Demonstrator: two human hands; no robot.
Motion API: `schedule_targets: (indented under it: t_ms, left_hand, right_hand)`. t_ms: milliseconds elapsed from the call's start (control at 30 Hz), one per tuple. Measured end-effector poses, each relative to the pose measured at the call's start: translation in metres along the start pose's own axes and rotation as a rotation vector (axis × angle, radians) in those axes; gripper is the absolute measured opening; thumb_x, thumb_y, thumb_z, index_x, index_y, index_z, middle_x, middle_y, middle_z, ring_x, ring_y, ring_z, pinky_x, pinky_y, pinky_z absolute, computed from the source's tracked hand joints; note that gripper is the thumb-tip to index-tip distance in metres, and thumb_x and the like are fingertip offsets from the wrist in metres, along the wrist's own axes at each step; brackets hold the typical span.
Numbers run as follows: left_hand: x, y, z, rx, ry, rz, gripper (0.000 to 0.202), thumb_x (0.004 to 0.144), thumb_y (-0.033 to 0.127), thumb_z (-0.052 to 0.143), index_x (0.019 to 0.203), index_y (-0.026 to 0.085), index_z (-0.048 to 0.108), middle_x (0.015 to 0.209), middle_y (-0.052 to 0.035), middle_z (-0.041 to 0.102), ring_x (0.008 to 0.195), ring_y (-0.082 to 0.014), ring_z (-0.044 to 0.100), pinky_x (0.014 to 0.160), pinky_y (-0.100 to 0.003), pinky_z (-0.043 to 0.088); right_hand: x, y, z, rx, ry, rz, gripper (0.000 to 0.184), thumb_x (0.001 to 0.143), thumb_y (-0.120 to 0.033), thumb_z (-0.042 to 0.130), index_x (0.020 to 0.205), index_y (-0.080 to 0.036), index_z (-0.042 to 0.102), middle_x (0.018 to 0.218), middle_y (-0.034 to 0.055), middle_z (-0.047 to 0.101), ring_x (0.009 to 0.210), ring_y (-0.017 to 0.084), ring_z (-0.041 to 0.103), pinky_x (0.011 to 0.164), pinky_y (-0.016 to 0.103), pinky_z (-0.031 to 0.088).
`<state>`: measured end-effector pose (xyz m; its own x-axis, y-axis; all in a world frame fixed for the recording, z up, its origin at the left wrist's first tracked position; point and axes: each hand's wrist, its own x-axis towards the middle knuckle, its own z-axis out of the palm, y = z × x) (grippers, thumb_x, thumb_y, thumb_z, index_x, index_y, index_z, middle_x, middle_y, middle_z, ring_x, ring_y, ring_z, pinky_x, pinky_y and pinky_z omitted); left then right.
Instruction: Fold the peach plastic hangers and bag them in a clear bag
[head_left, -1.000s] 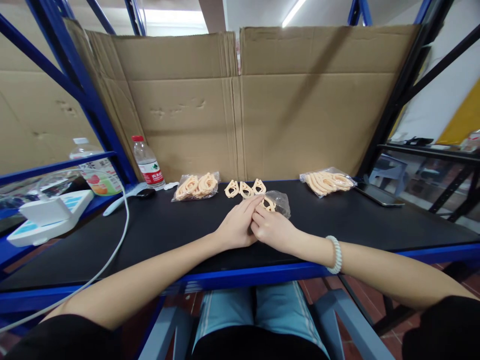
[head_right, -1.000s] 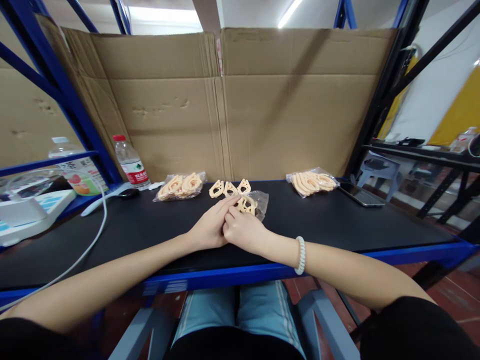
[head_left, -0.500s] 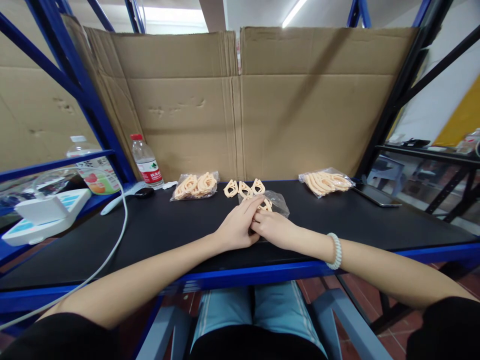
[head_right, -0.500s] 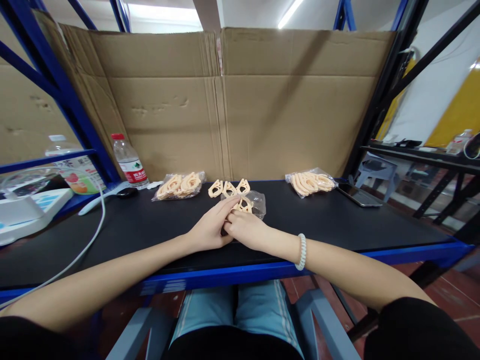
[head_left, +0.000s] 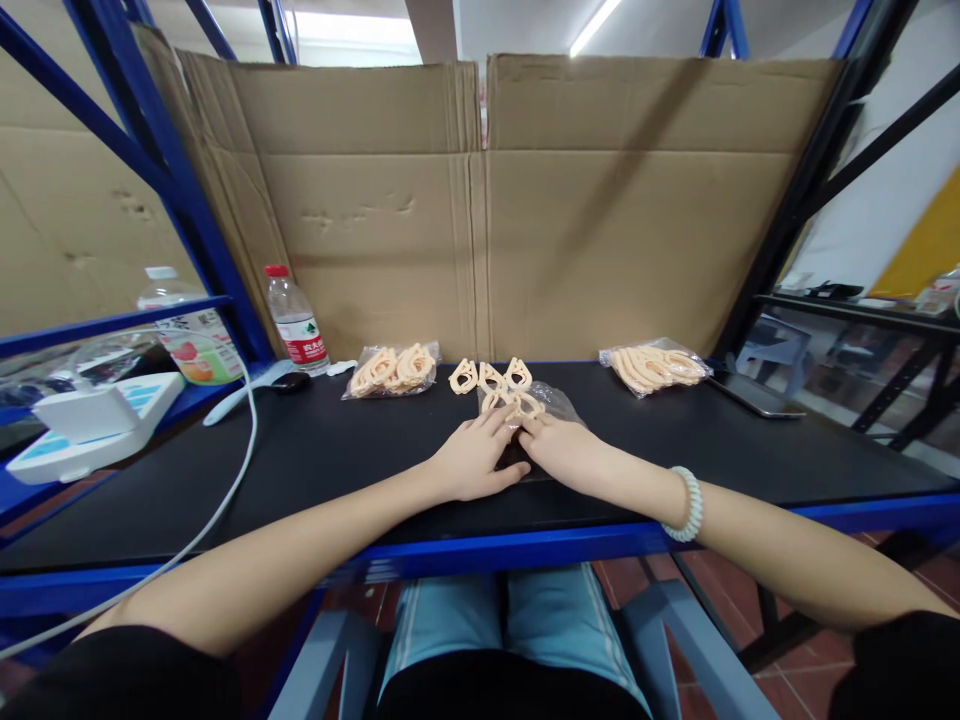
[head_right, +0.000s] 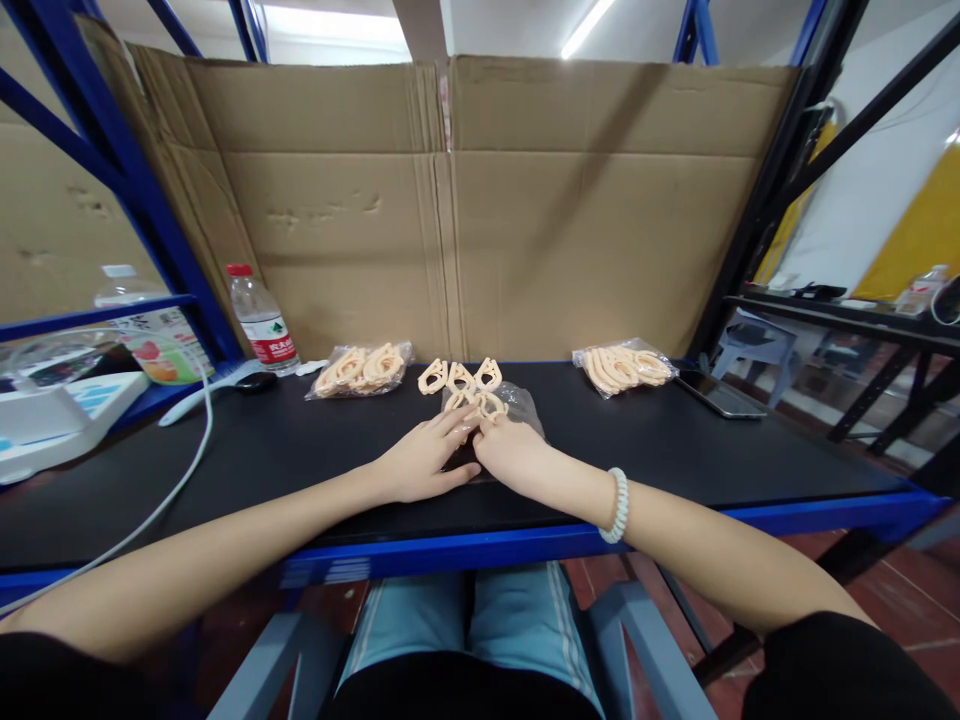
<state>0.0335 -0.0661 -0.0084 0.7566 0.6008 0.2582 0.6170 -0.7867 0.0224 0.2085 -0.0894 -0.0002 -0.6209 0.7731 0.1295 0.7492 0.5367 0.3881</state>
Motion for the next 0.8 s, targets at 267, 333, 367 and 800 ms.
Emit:
schedule_targets:
  t_ms: [267,333,367,800]
  left_hand:
    - [0.000,0.006,-0.002,0.047,-0.024,-0.029,0.057,0.087,0.048,0.044,0.132,0.012,0.045,0.146,-0.0161,0.035,0.135,-0.0304,0.032,0.101,-0.047,0.039]
    - [0.000,0.007,-0.001,0.044,-0.017,-0.039,0.059,0.087,0.048,0.044,0.133,0.011,0.044,0.146,-0.0163,0.036,0.135,-0.0303,0.033,0.101,-0.047,0.039]
    - [0.000,0.008,-0.001,0.040,-0.012,-0.043,0.060,0.087,0.048,0.044,0.135,0.011,0.042,0.145,-0.0164,0.037,0.134,-0.0301,0.033,0.101,-0.046,0.040]
    - [-0.016,0.024,-0.019,0.144,-0.063,-0.069,0.054,0.089,0.039,0.043,0.131,0.004,0.046,0.140,-0.0179,0.043,0.129,-0.0293,0.039,0.103,-0.039,0.040]
  right_hand:
    - [0.000,-0.013,0.001,-0.076,-0.088,0.168,0.035,0.082,0.003,0.040,0.100,0.000,0.069,0.107,0.0282,0.064,0.106,0.034,0.058,0.078,0.040,0.054]
    - [-0.001,-0.013,0.001,-0.067,-0.097,0.212,0.036,0.083,0.003,0.038,0.103,0.000,0.068,0.111,0.0284,0.062,0.108,0.034,0.056,0.075,0.038,0.054]
    - [-0.002,-0.012,0.001,-0.065,-0.093,0.231,0.037,0.084,0.002,0.037,0.106,0.000,0.067,0.112,0.0282,0.061,0.108,0.034,0.056,0.074,0.038,0.054]
    - [-0.076,0.029,-0.053,0.232,0.170,0.197,0.032,0.081,-0.009,0.044,0.098,-0.021,0.068,0.090,0.0038,0.070,0.083,0.018,0.065,0.070,0.026,0.046]
